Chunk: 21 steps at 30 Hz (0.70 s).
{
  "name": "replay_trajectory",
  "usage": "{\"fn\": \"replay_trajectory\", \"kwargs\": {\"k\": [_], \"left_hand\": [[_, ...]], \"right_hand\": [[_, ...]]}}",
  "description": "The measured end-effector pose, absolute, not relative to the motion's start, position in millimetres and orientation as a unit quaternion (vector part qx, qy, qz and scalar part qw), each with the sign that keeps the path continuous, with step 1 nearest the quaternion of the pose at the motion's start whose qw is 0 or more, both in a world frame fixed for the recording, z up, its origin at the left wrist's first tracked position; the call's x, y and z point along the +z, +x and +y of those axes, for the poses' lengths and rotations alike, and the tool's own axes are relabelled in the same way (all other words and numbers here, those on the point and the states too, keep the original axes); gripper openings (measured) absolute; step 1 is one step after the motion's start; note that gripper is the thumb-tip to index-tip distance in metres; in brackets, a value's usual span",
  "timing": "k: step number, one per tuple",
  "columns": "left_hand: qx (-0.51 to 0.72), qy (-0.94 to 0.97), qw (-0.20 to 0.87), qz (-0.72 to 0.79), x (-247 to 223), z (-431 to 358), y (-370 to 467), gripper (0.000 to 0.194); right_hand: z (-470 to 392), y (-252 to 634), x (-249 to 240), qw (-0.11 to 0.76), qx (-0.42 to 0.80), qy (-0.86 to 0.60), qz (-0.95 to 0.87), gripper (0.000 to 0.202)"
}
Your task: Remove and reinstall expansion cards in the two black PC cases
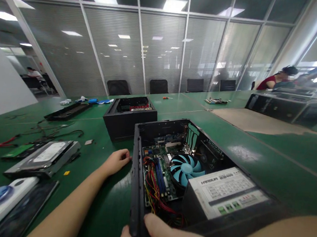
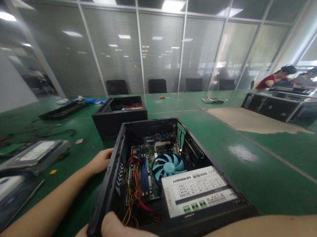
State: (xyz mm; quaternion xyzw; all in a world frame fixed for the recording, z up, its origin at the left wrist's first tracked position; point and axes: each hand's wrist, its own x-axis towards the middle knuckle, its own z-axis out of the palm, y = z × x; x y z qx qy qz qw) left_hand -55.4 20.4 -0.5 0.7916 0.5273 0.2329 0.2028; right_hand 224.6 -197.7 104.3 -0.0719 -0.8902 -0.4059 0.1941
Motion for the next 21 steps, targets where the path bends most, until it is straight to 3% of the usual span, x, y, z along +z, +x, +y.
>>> {"fn": "replay_trajectory", "kwargs": {"k": [3,7,17,21], "left_hand": [[0.229,0.792,0.195,0.531,-2,21,-55,0.022],[0.224,0.796,0.185,0.530,-5,19,-55,0.024],[0.204,0.796,0.188,0.538,-7,21,-57,0.027],[0.202,0.797,0.190,0.537,-6,20,-56,0.027]], "right_hand": [[-190,228,112,0.237,-0.313,-0.070,-0.917,0.025],[-172,238,117,0.189,-0.241,-0.118,-0.945,0.023],[-142,277,117,0.105,-0.271,-0.199,-0.936,0.023],[-140,294,118,0.148,-0.281,-0.181,-0.931,0.037]]}}
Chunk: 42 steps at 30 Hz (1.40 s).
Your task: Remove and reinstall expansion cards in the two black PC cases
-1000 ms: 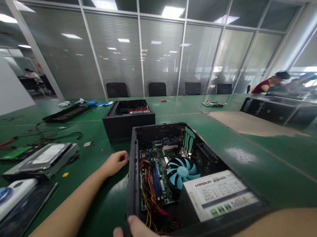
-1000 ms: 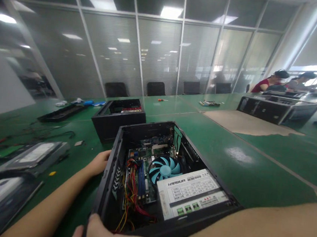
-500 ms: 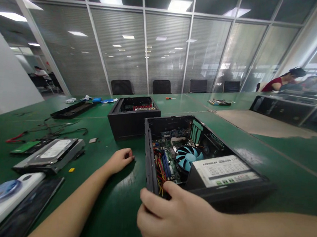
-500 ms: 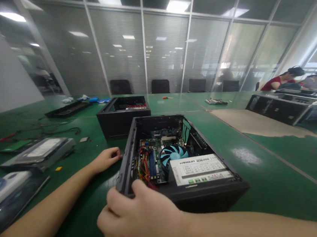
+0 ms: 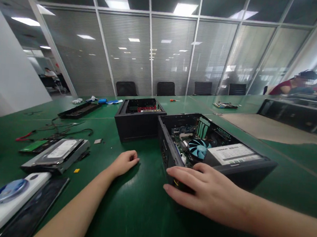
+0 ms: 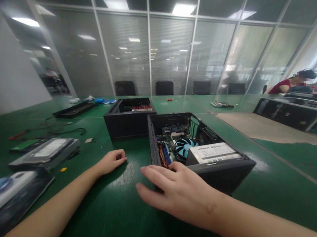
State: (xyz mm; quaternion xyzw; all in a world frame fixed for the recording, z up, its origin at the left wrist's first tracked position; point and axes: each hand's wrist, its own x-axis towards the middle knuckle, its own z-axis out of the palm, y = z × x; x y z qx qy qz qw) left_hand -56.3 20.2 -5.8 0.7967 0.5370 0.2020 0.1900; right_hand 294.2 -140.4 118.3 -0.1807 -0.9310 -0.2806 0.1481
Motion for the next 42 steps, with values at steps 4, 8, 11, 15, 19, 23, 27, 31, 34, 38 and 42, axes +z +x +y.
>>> {"fn": "replay_trajectory", "kwargs": {"k": [4,8,11,15,19,23,27,31,34,38,42], "left_hand": [[0.198,0.797,0.189,0.537,-3,19,-55,0.027],[0.196,0.797,0.191,0.538,-2,19,-54,0.028],[0.194,0.796,0.194,0.539,-1,20,-53,0.028],[0.197,0.795,0.192,0.540,-2,21,-54,0.029],[0.202,0.795,0.185,0.541,-2,21,-55,0.030],[0.204,0.797,0.181,0.539,-2,19,-57,0.030],[0.202,0.797,0.179,0.540,-2,17,-58,0.032],[0.199,0.801,0.176,0.536,-5,20,-57,0.030],[0.197,0.804,0.175,0.533,-7,23,-56,0.029],[0.194,0.806,0.176,0.531,-7,24,-53,0.032],[0.196,0.806,0.175,0.529,-4,20,-52,0.034]], "right_hand": [[-139,314,113,0.204,-0.242,-0.297,-0.901,0.048],[-147,342,113,0.229,-0.241,-0.388,-0.860,0.059],[-147,372,122,0.244,-0.222,-0.429,-0.841,0.079],[-127,405,131,0.169,-0.096,-0.477,-0.857,0.090],[-108,410,133,0.114,-0.056,-0.497,-0.858,0.098],[-114,399,132,0.100,-0.065,-0.521,-0.845,0.099],[-139,392,120,0.118,-0.096,-0.560,-0.815,0.103],[-161,397,103,0.145,-0.138,-0.590,-0.782,0.101],[-162,405,101,0.148,-0.134,-0.606,-0.770,0.101],[-146,411,108,0.139,-0.105,-0.619,-0.766,0.099],[-116,413,111,0.133,-0.109,-0.646,-0.744,0.097]]}}
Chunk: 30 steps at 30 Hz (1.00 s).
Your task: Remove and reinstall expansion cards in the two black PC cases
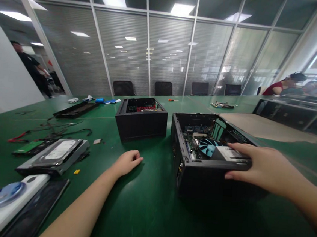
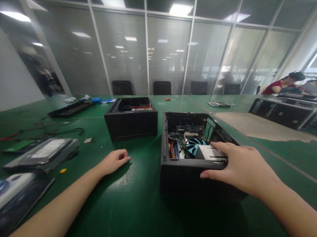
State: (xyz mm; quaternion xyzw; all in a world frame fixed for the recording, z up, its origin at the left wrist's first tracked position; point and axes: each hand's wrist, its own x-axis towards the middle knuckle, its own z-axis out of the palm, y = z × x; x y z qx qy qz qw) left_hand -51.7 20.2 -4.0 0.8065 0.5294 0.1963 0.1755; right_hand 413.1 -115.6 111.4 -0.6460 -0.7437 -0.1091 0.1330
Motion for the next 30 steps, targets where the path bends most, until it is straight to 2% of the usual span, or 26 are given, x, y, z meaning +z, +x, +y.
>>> {"fn": "replay_trajectory", "kwargs": {"k": [10,18,23,26,30], "left_hand": [[0.197,0.793,0.177,0.548,-3,17,-51,0.033],[0.216,0.792,0.172,0.544,-5,20,-52,0.052],[0.221,0.796,0.159,0.541,-7,22,-53,0.053],[0.218,0.800,0.150,0.539,-6,21,-53,0.053],[0.205,0.810,0.122,0.536,-2,18,-51,0.052]], "right_hand": [[53,433,113,0.102,-0.119,-0.693,-0.703,0.097],[150,452,114,0.128,-0.087,-0.749,-0.644,0.106],[133,389,102,0.240,-0.265,-0.676,-0.644,0.055],[88,342,72,0.274,-0.189,-0.605,-0.723,0.054],[12,309,14,0.228,-0.062,-0.520,-0.821,0.054]]}}
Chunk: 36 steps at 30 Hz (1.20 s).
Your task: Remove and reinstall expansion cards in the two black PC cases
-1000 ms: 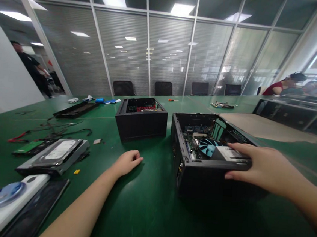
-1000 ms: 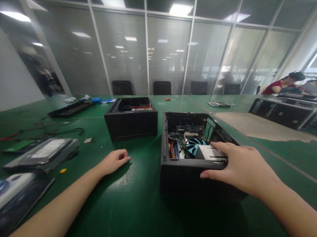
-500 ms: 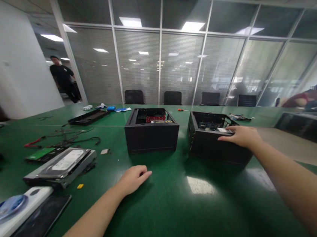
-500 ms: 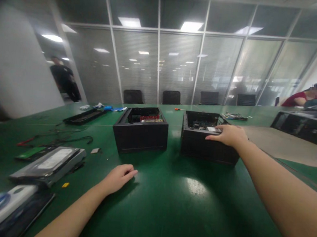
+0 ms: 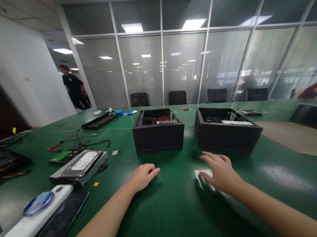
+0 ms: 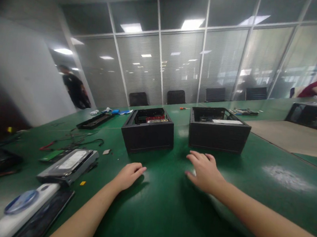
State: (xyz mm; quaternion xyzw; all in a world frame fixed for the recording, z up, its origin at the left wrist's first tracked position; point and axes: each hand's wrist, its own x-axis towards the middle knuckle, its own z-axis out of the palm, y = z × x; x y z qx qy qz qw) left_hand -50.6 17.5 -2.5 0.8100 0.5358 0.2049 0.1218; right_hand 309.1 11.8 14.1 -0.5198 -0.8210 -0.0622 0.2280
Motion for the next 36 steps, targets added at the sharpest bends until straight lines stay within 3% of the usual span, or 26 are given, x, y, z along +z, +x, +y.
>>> {"fn": "replay_trajectory", "kwargs": {"k": [3,7,14,19,23,27,36], "left_hand": [[0.198,0.816,0.075,0.538,2,11,-47,0.052],[0.210,0.808,-0.002,0.551,10,-1,-37,0.051],[0.142,0.839,-0.140,0.506,34,-11,10,0.025],[0.132,0.816,-0.236,0.511,99,47,29,0.042],[0.149,0.703,-0.261,0.645,137,116,10,0.062],[0.126,0.683,-0.231,0.682,132,147,-8,0.072],[0.146,0.669,-0.277,0.675,116,129,-11,0.080]], "right_hand": [[-20,308,-13,0.251,0.008,-0.490,-0.835,0.043],[-14,320,-14,0.339,0.036,-0.483,-0.807,0.030],[19,339,-20,0.413,0.072,-0.500,-0.758,0.021],[23,340,-26,0.417,0.099,-0.488,-0.761,0.021],[24,340,-25,0.417,0.118,-0.489,-0.757,0.022],[27,340,-28,0.417,0.131,-0.486,-0.757,0.023],[34,339,-36,0.420,0.140,-0.501,-0.744,0.020]]}}
